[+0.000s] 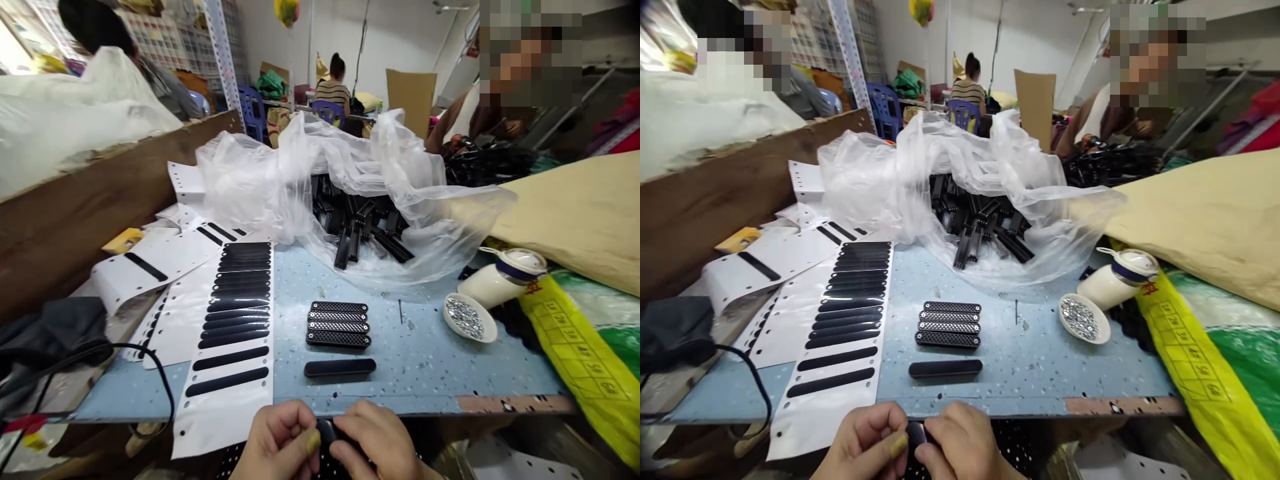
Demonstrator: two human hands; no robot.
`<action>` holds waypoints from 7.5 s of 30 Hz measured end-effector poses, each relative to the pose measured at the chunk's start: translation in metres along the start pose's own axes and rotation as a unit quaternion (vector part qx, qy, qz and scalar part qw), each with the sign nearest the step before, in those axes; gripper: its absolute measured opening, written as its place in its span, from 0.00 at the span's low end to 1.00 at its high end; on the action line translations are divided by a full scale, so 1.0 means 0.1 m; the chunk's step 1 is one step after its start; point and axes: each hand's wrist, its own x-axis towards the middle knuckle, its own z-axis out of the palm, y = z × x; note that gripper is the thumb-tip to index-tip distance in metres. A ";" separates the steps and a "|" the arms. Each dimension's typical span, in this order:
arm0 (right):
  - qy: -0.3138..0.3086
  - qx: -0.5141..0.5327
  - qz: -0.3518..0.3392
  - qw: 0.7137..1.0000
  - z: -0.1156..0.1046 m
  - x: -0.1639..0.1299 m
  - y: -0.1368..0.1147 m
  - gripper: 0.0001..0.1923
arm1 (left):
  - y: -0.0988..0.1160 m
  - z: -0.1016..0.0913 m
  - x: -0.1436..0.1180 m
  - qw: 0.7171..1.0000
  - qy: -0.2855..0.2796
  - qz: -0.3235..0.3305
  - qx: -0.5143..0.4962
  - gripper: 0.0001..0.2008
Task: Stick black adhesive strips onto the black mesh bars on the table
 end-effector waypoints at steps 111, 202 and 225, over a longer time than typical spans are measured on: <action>-0.164 -0.095 -0.018 0.982 -0.32 0.50 1.02 0.08 | 0.20 -0.42 0.90 0.848 0.153 0.302 0.408 0.09; -0.122 0.003 0.043 0.992 -0.33 0.52 1.13 0.04 | 0.20 -0.45 0.93 0.829 0.123 0.358 0.411 0.08; -0.082 -0.006 0.058 0.995 -0.51 0.40 1.23 0.09 | 0.26 -0.43 0.92 0.815 0.123 0.376 0.424 0.07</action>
